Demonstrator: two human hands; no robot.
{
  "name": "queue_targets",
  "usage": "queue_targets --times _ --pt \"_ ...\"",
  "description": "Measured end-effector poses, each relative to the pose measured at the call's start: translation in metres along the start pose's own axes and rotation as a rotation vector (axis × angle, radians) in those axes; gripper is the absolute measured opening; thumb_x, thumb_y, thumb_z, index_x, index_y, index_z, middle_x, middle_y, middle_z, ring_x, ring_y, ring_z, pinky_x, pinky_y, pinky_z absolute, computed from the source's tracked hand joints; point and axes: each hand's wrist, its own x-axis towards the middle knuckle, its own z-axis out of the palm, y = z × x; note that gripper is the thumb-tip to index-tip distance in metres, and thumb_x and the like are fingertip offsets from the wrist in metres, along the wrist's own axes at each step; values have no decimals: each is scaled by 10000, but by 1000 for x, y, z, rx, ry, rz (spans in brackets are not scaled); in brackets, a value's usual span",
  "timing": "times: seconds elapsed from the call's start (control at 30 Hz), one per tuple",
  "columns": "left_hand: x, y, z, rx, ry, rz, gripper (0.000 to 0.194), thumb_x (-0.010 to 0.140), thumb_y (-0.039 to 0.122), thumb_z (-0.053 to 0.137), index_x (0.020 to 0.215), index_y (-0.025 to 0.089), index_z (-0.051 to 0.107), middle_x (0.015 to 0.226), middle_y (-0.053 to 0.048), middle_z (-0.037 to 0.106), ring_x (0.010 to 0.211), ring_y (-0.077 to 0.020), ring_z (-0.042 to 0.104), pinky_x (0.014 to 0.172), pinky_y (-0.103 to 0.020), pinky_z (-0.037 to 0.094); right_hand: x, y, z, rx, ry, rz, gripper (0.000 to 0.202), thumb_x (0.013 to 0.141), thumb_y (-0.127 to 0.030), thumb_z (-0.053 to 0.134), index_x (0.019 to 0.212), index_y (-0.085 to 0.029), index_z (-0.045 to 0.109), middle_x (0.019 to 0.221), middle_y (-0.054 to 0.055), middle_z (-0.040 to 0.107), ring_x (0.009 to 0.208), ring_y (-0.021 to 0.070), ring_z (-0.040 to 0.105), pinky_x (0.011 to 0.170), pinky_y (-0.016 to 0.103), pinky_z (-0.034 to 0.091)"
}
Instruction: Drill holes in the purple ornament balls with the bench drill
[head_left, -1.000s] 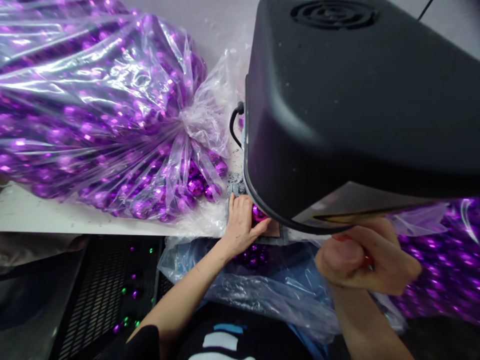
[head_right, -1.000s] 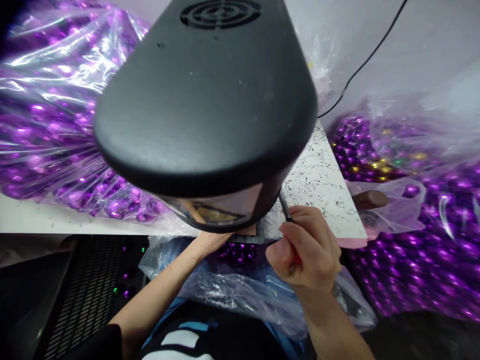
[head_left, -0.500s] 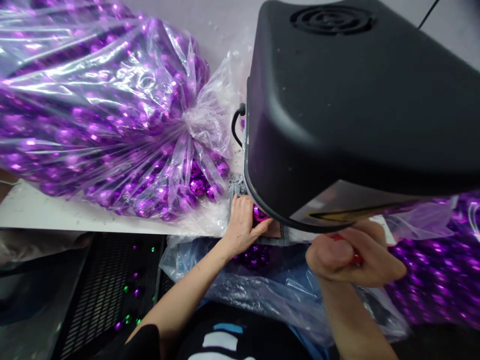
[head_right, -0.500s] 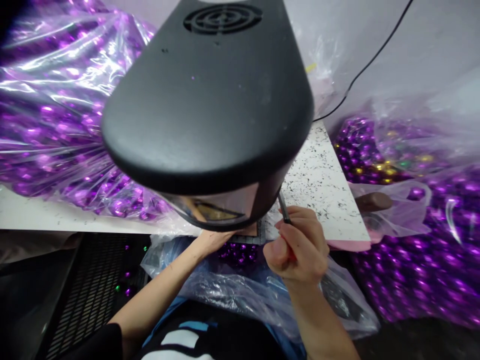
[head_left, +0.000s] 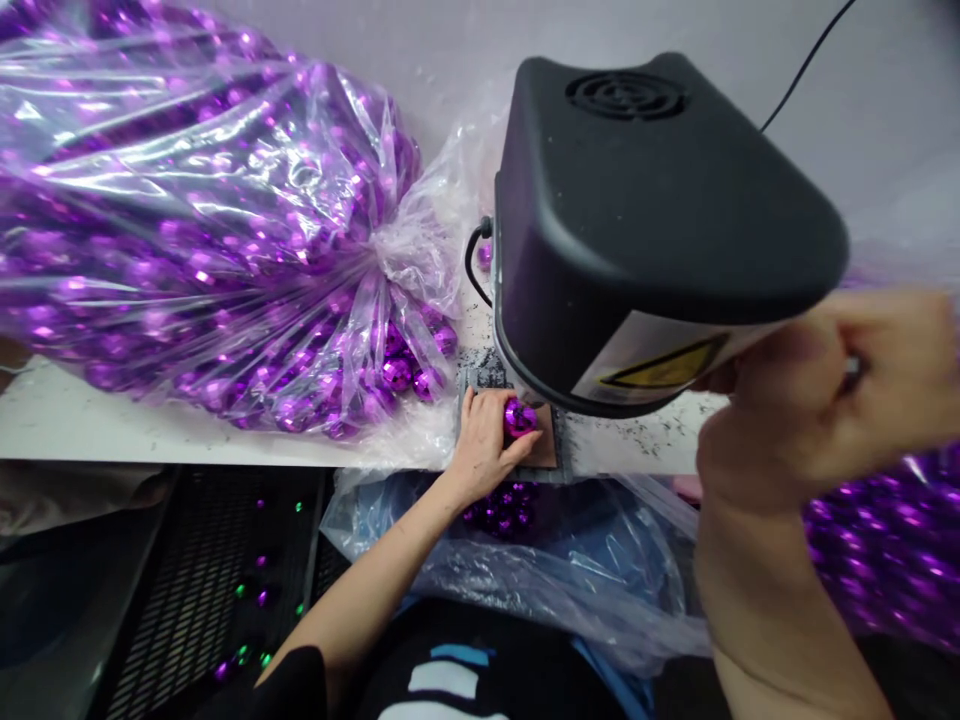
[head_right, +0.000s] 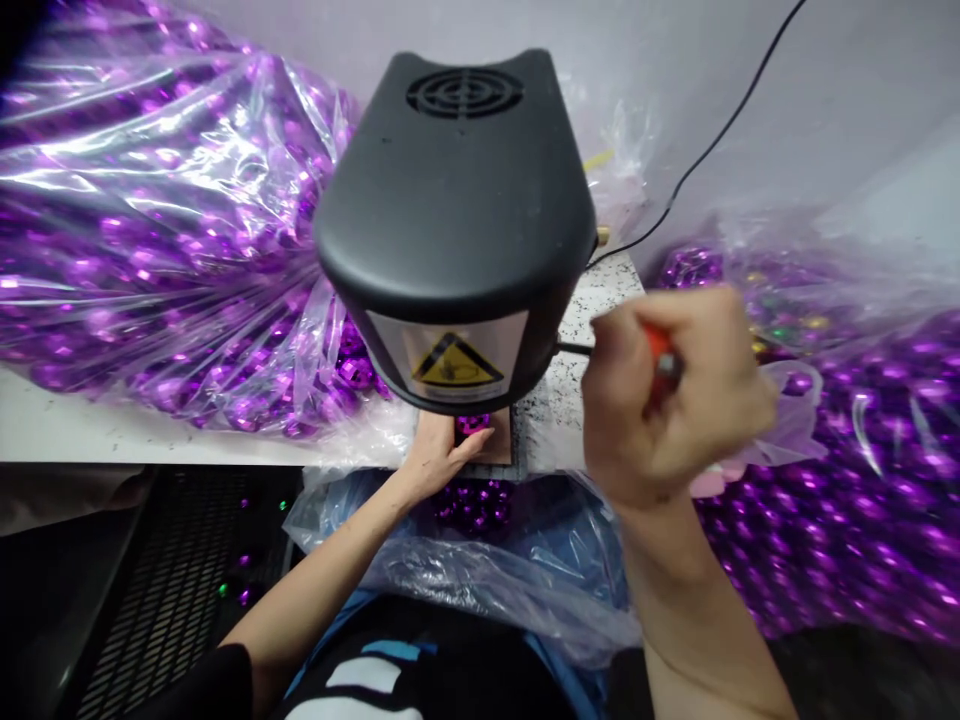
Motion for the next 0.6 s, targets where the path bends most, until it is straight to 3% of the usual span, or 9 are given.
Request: queue_targets --times 0.03,0.13,0.3,0.37,0.47,0.53,0.6 --pt "-2 1 -2 10 18 12 371 911 379 617 1208 187 505 1138 -103 637 1133 -267 575 1132 -547 324 14 -3 6 -24 83 -14 374 937 -427 450 761 -126 583 630 -1 428 597 6 339 572 227 236" --pt "-23 4 -4 37 69 69 461 909 393 616 1283 178 453 1162 -114 624 1134 -266 573 1153 -561 300 41 -6 22 100 53 40 508 909 -558 450 708 -96 516 590 -17 325 595 -13 303 573 210 185" --pt "-88 11 9 146 -3 300 514 896 331 624 1363 200 455 1247 -129 602 1189 -259 550 1149 -514 344 45 3 32 178 57 116 511 862 -550 508 650 -92 431 590 -31 292 590 -28 295 599 228 182" --pt "-101 12 9 169 -45 362 569 898 428 620 1387 186 460 1294 -149 586 1225 -274 533 1153 -527 333 44 5 32 161 64 97 538 861 -574 497 645 -88 419 583 -38 278 569 -30 269 598 225 192" --pt "-91 -1 -13 115 35 362 604 914 544 553 1369 153 483 1243 -161 607 1191 -280 553 1093 -506 402 46 5 33 180 49 117 504 885 -529 492 658 -85 429 586 -41 270 571 -27 282 602 202 212" --pt "-67 -19 -34 119 220 239 355 978 363 485 1274 178 545 1131 -124 643 1110 -242 591 985 -424 484 48 3 34 199 42 149 454 895 -471 505 668 -82 442 590 -37 272 588 -23 314 604 184 219" --pt "-38 -41 -54 238 412 31 281 1003 251 404 1216 176 571 1107 -122 656 1102 -240 604 958 -413 496 49 2 36 204 40 162 417 896 -429 517 677 -80 454 585 -38 280 590 -25 328 599 171 224"
